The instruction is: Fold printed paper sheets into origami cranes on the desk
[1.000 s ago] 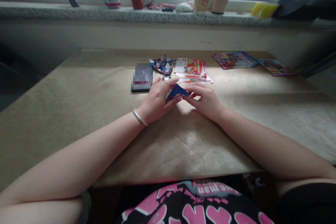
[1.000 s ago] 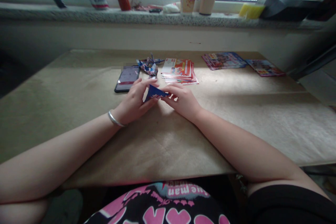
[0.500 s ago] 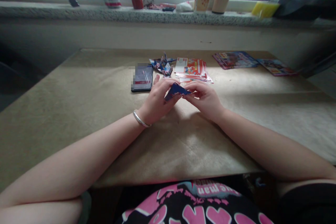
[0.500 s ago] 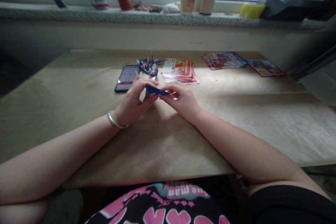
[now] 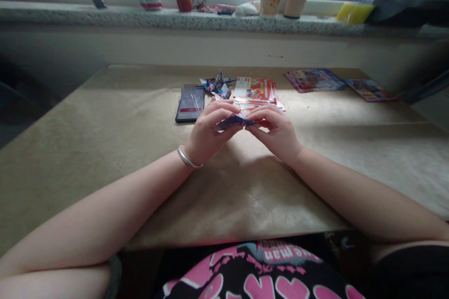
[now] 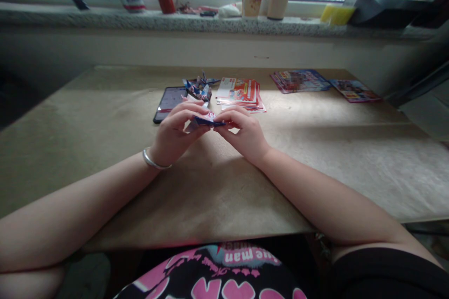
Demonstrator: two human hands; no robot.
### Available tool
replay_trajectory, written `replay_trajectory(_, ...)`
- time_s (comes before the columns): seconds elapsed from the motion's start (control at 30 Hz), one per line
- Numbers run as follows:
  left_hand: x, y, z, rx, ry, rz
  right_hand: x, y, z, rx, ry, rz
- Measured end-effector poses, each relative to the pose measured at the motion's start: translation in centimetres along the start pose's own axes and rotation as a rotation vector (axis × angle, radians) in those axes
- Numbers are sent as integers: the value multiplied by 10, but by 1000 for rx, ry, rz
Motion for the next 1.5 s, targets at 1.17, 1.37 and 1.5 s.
replay_trajectory(1.17,-1,2,-2,56,-7,19,2,-4,21,-344,-167,23)
replay_trajectory(1.37,-6,2,6,46,-49,2,2,-7,21,-322,-159,5)
replay_trajectory(1.5,-6,1,7,42,-54,2,1,-10,22,-301,-187,-24)
Point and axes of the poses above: each hand's wrist, its own x-axis towards the middle knuckle, its own y-axis out of the palm, z = x × y, the point moved 10 cm from there along x, towards the middle knuckle, and after that the axes turned 7 degrees about z, right-handed, at the moved point
